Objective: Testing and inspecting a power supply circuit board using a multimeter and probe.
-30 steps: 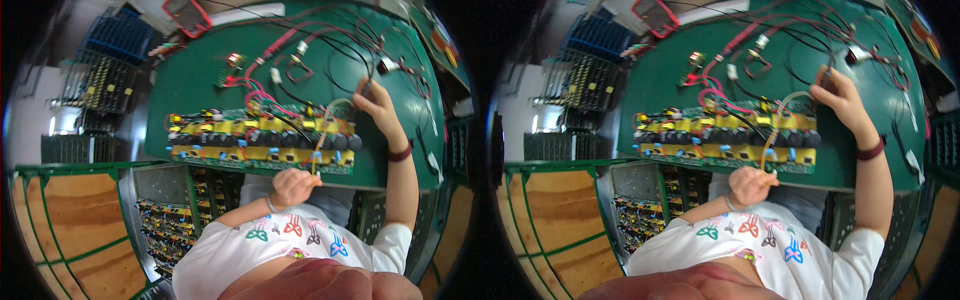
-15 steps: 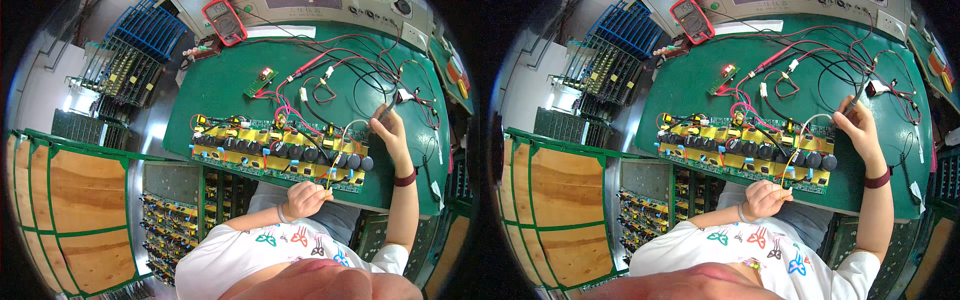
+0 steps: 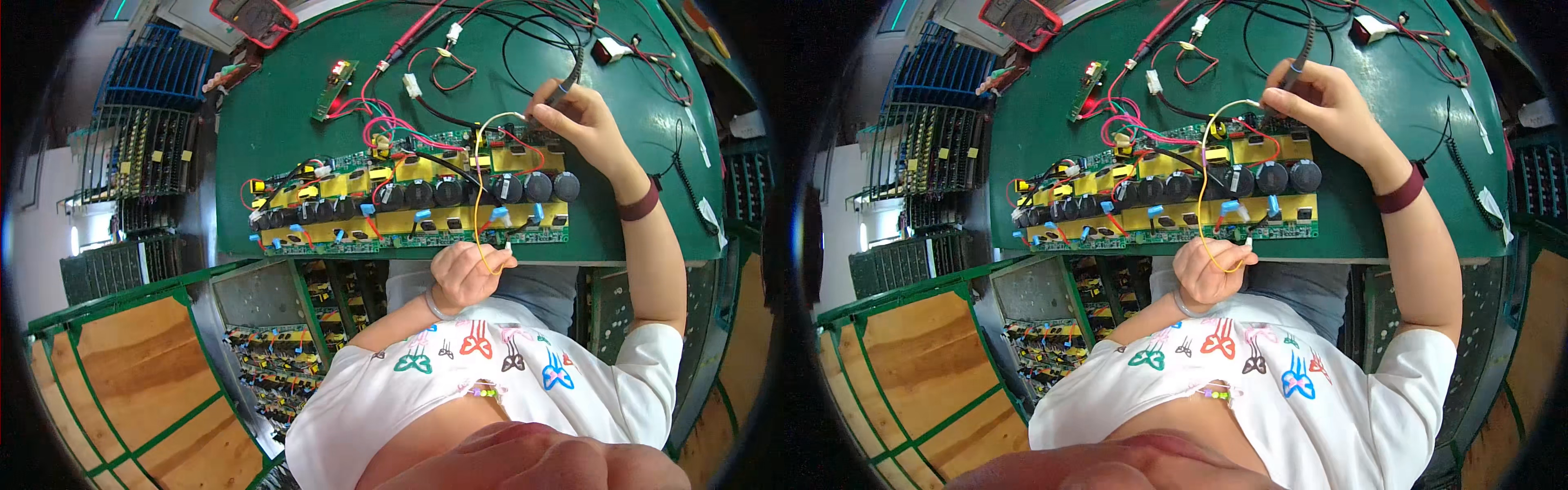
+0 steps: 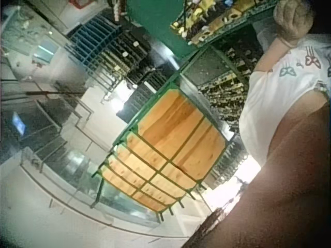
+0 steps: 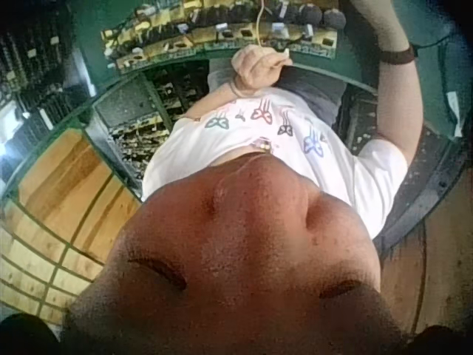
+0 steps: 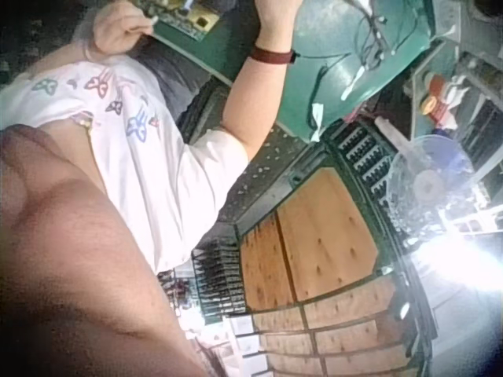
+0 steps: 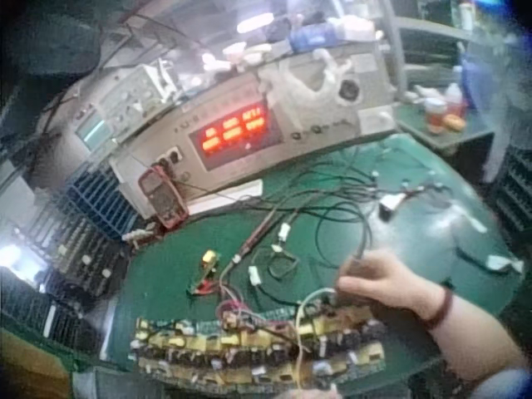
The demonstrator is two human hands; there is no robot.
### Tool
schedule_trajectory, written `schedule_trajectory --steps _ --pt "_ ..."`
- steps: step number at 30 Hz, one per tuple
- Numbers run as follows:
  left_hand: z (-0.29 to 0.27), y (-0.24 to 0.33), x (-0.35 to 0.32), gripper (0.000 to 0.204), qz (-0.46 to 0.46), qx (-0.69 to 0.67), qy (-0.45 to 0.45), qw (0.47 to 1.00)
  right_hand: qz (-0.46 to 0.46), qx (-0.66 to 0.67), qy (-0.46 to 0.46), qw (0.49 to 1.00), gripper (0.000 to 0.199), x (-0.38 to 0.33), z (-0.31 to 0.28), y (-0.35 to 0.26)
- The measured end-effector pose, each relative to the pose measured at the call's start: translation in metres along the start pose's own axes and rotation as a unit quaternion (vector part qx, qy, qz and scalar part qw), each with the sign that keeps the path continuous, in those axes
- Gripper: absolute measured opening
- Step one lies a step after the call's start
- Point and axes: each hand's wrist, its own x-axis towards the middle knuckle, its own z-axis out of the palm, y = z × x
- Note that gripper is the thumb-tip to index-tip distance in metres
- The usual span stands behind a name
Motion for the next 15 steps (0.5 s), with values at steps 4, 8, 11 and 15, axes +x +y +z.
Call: schedule_trajectory --steps 4,8,11,15 --pt "-0.0009 0.0014 -0.0035 0.033 -0.005 -0.004 -0.008 1.000 -0.006 0.003 -0.004 1.000 0.018 0.0000 0.0005 0.0031" --pt "-0.0009 0.0006 -0.0028 0.033 -0.002 0.002 -0.013 1.000 -0.002 0.000 -0.003 1.000 0.018 0.0004 0.0021 0.0044" --pt "0.0000 -0.0009 -0.0010 0.033 -0.004 0.000 -0.004 1.000 0.000 -0.006 -0.005 1.000 0.018 0.0029 0.0024 0.0030" --pt "-0.0022 -0.0001 0.0029 0.031 -0.004 0.009 0.006 1.000 0.003 -0.032 -0.007 0.999 0.017 0.0063 0.0034 -0.0008"
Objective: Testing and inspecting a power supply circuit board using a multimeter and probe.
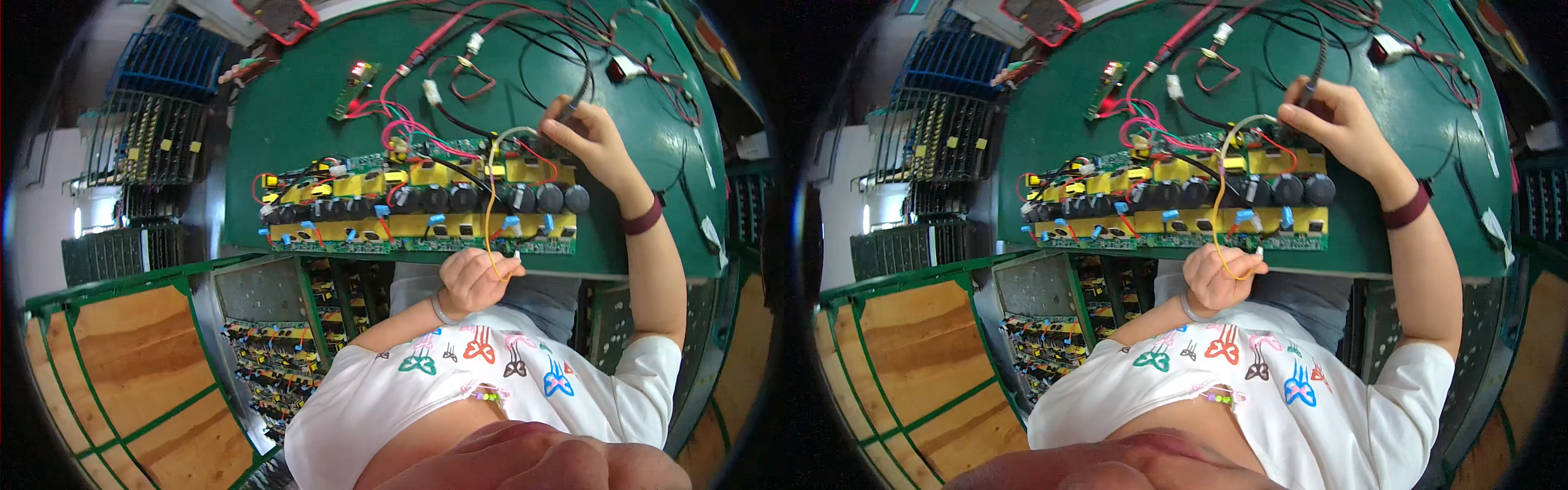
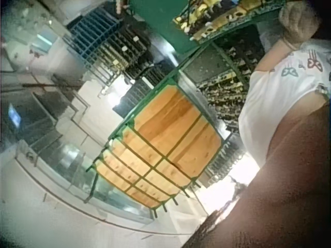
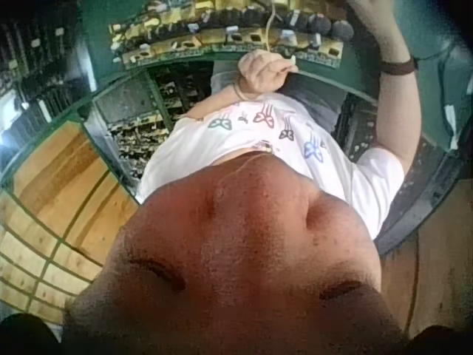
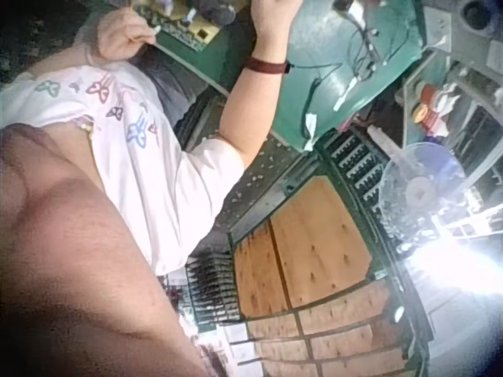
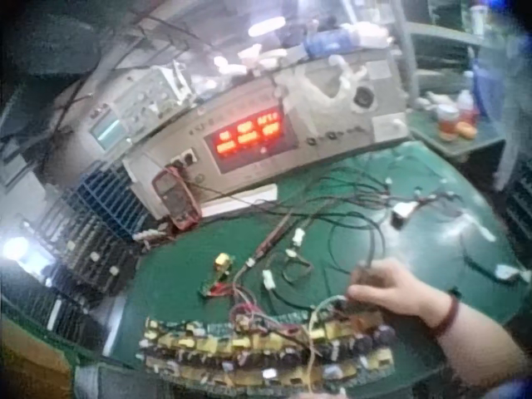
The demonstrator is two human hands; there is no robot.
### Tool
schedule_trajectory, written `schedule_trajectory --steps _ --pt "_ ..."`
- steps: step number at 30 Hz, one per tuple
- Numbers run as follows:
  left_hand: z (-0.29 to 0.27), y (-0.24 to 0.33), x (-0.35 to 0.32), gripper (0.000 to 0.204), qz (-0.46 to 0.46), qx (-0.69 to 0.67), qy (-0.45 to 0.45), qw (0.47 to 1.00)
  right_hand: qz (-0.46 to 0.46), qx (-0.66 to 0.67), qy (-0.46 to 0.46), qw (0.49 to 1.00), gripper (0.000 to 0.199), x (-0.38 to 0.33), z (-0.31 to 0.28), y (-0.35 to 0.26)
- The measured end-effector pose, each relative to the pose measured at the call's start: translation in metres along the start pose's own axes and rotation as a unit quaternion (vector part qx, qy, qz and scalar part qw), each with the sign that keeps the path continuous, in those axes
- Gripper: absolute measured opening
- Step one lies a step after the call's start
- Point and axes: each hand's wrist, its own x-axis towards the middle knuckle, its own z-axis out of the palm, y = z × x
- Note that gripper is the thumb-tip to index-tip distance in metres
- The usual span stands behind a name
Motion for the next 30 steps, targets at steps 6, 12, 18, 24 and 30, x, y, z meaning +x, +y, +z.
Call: schedule_trajectory --steps 6,12,18,24,30 --pt "0.006 0.003 -0.010 0.028 -0.008 -0.005 0.008 1.000 0.010 -0.032 0.036 0.999 0.014 -0.008 0.002 0.000" --pt "-0.001 0.009 0.000 0.029 -0.010 -0.014 0.021 1.000 0.006 -0.035 0.023 0.999 0.016 -0.010 0.002 -0.005" --pt "-0.002 0.006 0.000 0.031 -0.019 -0.018 0.031 0.999 0.007 -0.043 0.002 0.999 0.015 -0.007 0.001 -0.005" --pt "0.001 0.006 -0.003 0.030 -0.021 -0.018 0.034 0.999 0.007 -0.039 0.006 0.999 0.012 -0.008 -0.003 -0.002" --pt "0.000 0.007 -0.002 0.028 -0.019 -0.015 0.036 0.999 0.005 -0.036 0.007 0.999 0.013 -0.007 -0.003 -0.002"
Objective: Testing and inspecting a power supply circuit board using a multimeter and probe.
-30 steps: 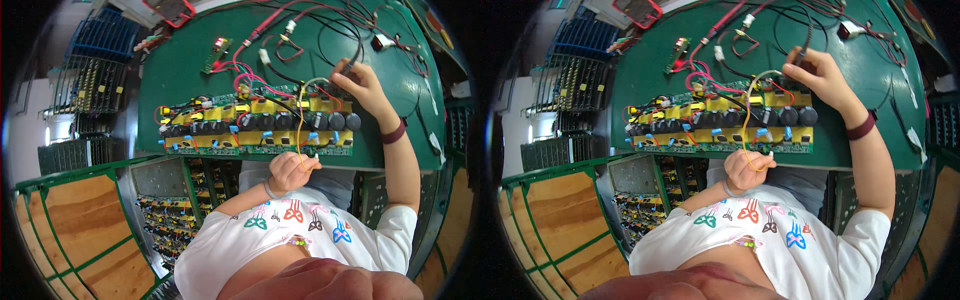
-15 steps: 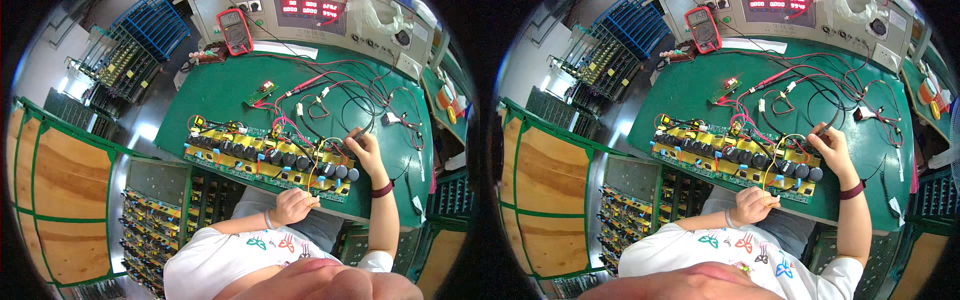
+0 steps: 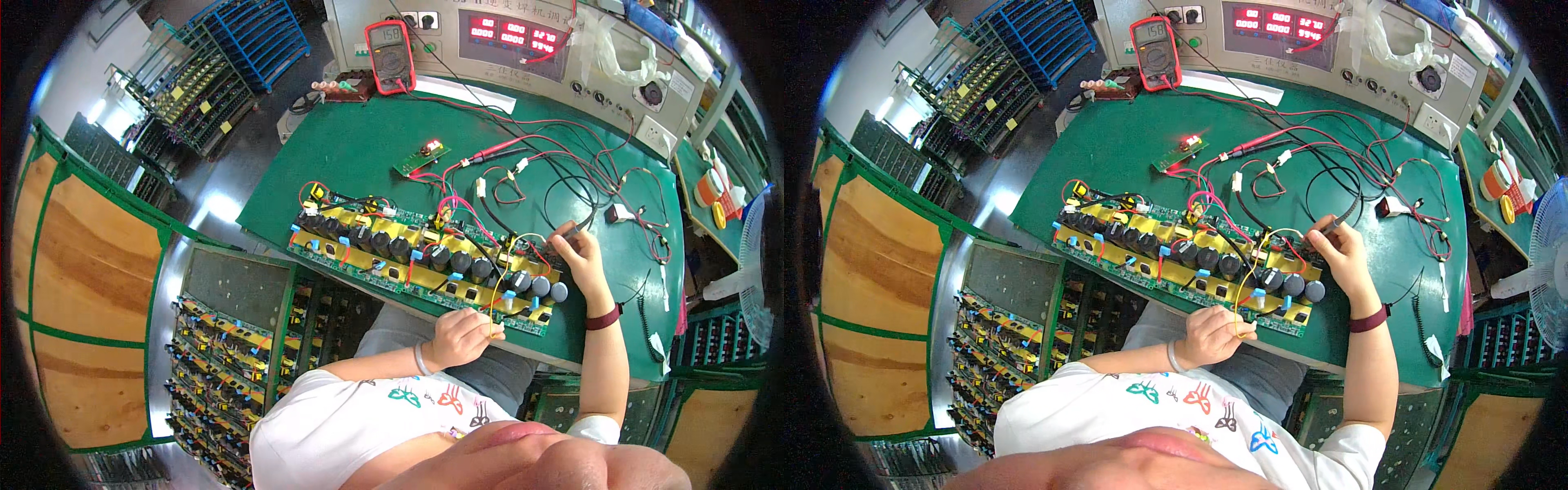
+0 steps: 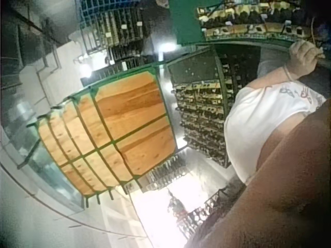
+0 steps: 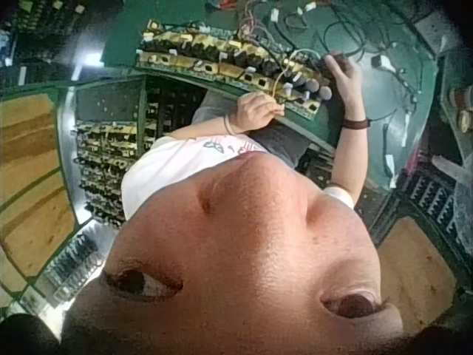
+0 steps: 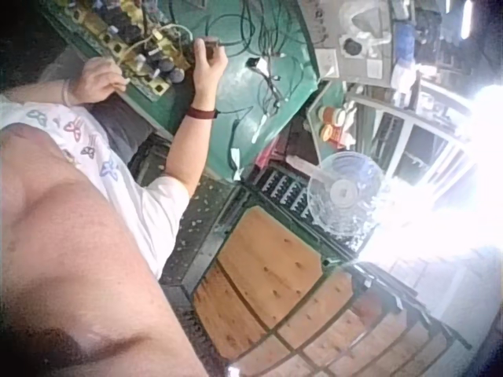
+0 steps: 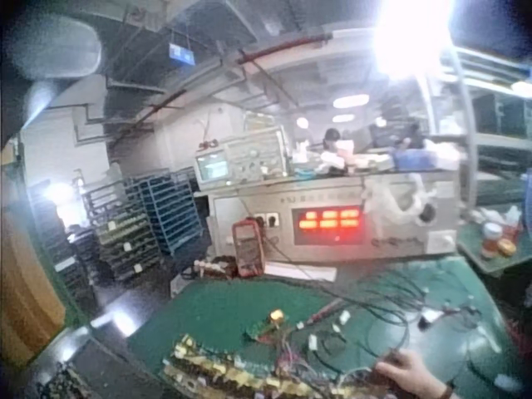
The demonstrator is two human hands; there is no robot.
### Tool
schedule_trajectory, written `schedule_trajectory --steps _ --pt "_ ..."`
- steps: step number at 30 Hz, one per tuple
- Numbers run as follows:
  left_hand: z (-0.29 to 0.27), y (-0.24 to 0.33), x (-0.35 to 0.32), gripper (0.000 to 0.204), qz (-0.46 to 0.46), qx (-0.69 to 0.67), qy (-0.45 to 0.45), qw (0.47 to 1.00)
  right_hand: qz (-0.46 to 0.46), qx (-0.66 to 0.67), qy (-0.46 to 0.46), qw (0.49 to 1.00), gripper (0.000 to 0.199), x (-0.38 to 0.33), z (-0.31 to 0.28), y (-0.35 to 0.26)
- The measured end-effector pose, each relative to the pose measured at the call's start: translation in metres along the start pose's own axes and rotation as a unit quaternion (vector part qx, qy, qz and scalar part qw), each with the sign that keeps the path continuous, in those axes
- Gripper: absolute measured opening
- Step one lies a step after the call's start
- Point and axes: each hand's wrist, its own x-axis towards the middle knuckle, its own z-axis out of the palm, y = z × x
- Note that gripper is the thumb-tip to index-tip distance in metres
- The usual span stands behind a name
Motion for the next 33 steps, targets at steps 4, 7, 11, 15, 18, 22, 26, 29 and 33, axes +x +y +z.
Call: schedule_trajectory --steps 4,7,11,15,18,22,26,29,33 --pt "0.001 0.000 -0.002 0.024 -0.002 0.005 -0.004 1.000 0.017 0.009 0.008 1.000 0.013 -0.001 0.000 0.002" --pt "0.000 -0.001 -0.002 0.024 0.000 0.007 -0.005 1.000 0.018 -0.005 0.007 1.000 0.013 0.000 0.001 0.003" --pt "-0.001 0.001 -0.002 0.027 -0.006 0.003 0.003 1.000 0.012 -0.015 0.011 1.000 0.012 0.000 0.001 0.007" --pt "-0.001 0.003 0.000 0.026 -0.011 -0.007 -0.009 1.000 0.003 0.035 0.067 0.997 0.012 -0.003 -0.008 0.000" --pt "-0.001 0.006 0.001 0.029 0.014 -0.056 -0.007 0.998 -0.074 0.029 0.158 0.984 0.015 -0.005 -0.042 0.003" --pt "0.001 0.025 0.025 0.032 0.060 -0.105 -0.054 0.991 -0.019 -0.030 0.268 0.963 0.017 -0.002 -0.068 0.003" --pt "0.035 0.042 0.041 0.030 0.128 -0.123 -0.136 0.975 -0.039 -0.430 0.338 0.836 0.021 0.000 -0.101 0.028" --pt "0.063 0.065 0.046 0.026 0.157 -0.087 -0.189 0.965 -0.015 -0.450 0.399 0.799 0.031 0.001 -0.105 0.043" --pt "0.085 0.074 0.048 0.021 0.147 0.001 -0.224 0.963 0.122 -0.445 0.323 0.827 0.053 0.011 -0.074 0.016"
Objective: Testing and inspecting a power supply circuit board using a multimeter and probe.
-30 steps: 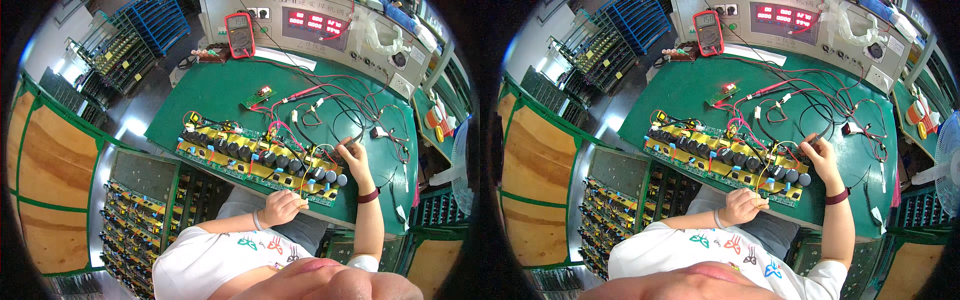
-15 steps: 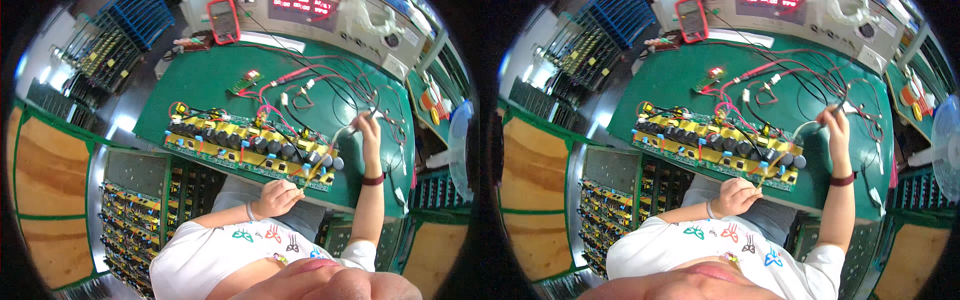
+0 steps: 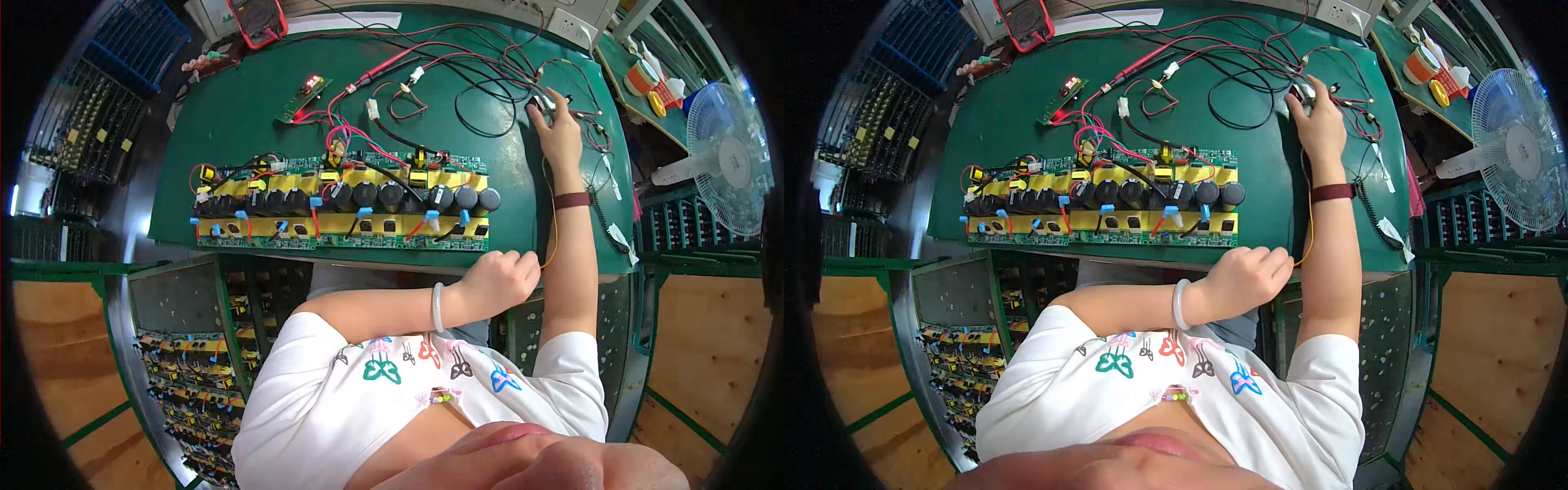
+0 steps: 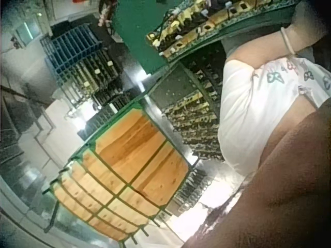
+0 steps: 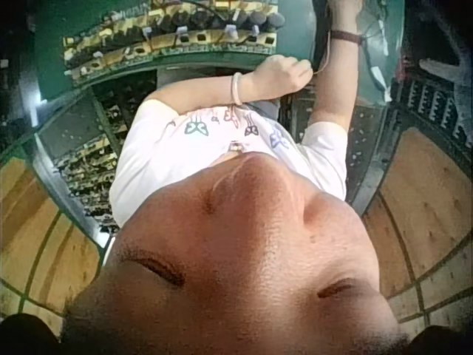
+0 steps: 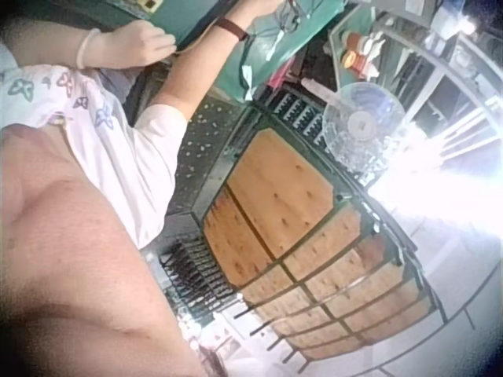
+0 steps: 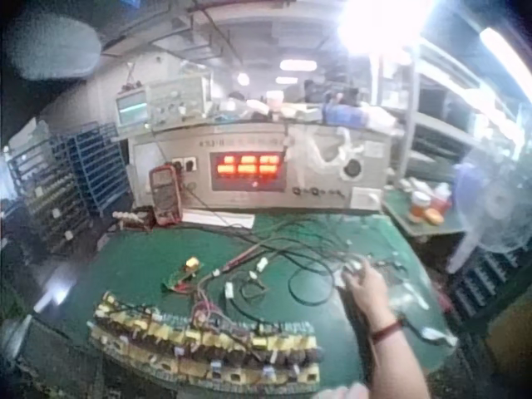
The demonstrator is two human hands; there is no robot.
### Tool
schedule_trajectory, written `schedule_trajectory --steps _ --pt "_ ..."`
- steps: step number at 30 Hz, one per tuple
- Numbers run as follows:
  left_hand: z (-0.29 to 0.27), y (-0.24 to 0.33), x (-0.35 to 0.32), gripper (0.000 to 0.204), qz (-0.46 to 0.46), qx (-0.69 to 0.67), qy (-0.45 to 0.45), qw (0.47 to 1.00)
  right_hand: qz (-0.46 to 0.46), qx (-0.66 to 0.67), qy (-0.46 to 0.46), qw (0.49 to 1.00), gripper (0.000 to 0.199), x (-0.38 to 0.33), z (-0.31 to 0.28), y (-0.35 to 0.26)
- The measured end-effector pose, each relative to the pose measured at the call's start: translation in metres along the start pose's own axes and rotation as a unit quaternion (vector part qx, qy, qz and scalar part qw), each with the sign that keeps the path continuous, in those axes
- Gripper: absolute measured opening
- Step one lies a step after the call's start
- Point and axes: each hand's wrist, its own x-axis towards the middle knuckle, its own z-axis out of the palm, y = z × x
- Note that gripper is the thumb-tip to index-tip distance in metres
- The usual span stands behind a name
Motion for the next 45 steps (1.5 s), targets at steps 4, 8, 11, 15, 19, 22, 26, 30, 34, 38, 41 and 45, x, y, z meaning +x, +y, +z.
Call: schedule_trajectory --steps 4,8,11,15,19,22,26,30,34,38,41,45 --pt "-0.004 -0.004 0.000 0.023 -0.002 0.008 -0.024 1.000 0.009 -0.135 0.032 0.990 0.056 0.004 0.014 0.003" --pt "-0.036 -0.023 -0.007 0.031 0.015 -0.027 -0.018 0.999 0.016 -0.104 0.015 0.994 0.043 0.009 0.019 0.012" --pt "-0.074 -0.051 -0.009 0.031 -0.002 0.014 0.023 1.000 0.012 -0.088 0.022 0.996 0.037 0.010 0.019 0.017" --pt "-0.123 -0.101 -0.002 0.026 -0.055 0.112 0.024 0.992 0.020 -0.087 0.027 0.996 0.036 0.010 0.019 0.021" --pt "-0.145 -0.142 -0.006 0.028 -0.047 0.199 -0.055 0.977 0.017 -0.067 0.019 0.997 0.039 0.010 0.018 0.020" --pt "-0.141 -0.156 -0.009 0.032 -0.039 0.171 -0.110 0.978 0.014 -0.050 0.008 0.999 0.040 0.009 0.016 0.020" --pt "-0.139 -0.155 0.000 0.037 -0.047 0.171 -0.166 0.970 0.010 -0.038 0.004 0.999 0.041 0.008 0.015 0.023" --pt "-0.134 -0.158 0.007 0.038 -0.015 0.225 -0.204 0.953 -0.006 -0.038 0.013 0.999 0.042 0.011 0.016 0.026" --pt "-0.134 -0.162 0.013 0.032 0.052 0.252 -0.215 0.942 0.003 -0.044 0.003 0.999 0.042 0.010 0.014 0.023" --pt "-0.159 -0.167 0.026 0.027 0.057 0.238 -0.239 0.940 -0.007 -0.033 0.005 0.999 0.042 0.011 0.018 0.028" --pt "-0.183 -0.180 0.023 0.018 0.045 0.198 -0.201 0.958 -0.003 -0.028 0.002 1.000 0.043 0.011 0.019 0.036" --pt "-0.223 -0.210 -0.014 0.007 -0.024 0.198 -0.209 0.957 -0.004 -0.025 -0.001 1.000 0.046 0.016 0.021 0.040"
